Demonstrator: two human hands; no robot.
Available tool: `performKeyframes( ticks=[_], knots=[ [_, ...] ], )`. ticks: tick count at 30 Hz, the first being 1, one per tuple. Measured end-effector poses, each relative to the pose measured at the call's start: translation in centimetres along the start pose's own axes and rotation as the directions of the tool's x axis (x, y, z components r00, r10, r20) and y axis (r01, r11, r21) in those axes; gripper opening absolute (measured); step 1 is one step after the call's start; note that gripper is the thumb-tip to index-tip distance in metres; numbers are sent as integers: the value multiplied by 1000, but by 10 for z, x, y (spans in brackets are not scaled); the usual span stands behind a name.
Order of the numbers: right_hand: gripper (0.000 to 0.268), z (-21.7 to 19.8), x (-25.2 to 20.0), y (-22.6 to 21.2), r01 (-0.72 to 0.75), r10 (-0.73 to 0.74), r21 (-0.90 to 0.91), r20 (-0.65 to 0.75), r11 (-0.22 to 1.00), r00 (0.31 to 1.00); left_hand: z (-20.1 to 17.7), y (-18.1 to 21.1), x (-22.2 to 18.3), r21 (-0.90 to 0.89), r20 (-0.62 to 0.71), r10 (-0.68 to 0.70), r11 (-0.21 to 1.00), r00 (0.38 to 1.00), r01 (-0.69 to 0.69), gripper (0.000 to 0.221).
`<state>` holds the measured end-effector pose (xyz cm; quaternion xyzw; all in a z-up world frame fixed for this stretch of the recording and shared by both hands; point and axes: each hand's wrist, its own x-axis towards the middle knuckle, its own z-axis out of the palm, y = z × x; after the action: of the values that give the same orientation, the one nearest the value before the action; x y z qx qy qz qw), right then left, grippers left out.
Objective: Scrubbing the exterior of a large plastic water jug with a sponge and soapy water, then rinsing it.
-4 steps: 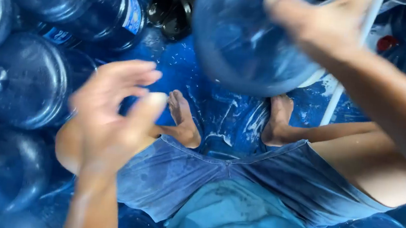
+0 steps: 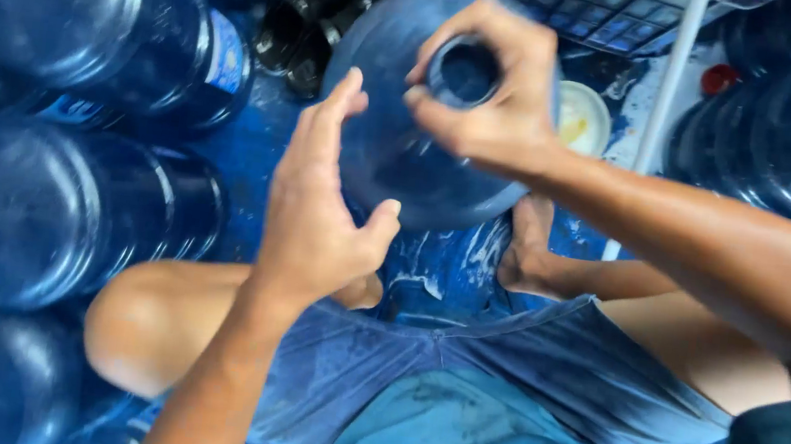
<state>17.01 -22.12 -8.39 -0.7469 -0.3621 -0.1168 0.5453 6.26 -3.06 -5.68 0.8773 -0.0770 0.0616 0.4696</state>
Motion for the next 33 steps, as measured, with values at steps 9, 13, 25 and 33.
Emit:
performKeyframes(
  ticks=[9, 13, 25, 33],
  knots=[
    [47, 2, -10, 10, -212, 189, 81, 233, 974, 954, 76, -44, 41, -127, -175, 60, 988, 983, -83, 81],
    [48, -46, -10, 51, -244, 255, -76, 234, 967, 938, 73, -41, 47, -197, -229, -72, 980, 971, 26, 67],
    [55, -5, -241, 303, -472, 968, -852, 141, 225, 207, 5, -105, 66, -603, -3, -190, 783, 982, 150, 27],
    [44, 6, -295, 372, -274, 987, -961, -3, 42, 160, -15, -134, 52, -704, -2, -188, 698, 982, 132, 28]
  ],
)
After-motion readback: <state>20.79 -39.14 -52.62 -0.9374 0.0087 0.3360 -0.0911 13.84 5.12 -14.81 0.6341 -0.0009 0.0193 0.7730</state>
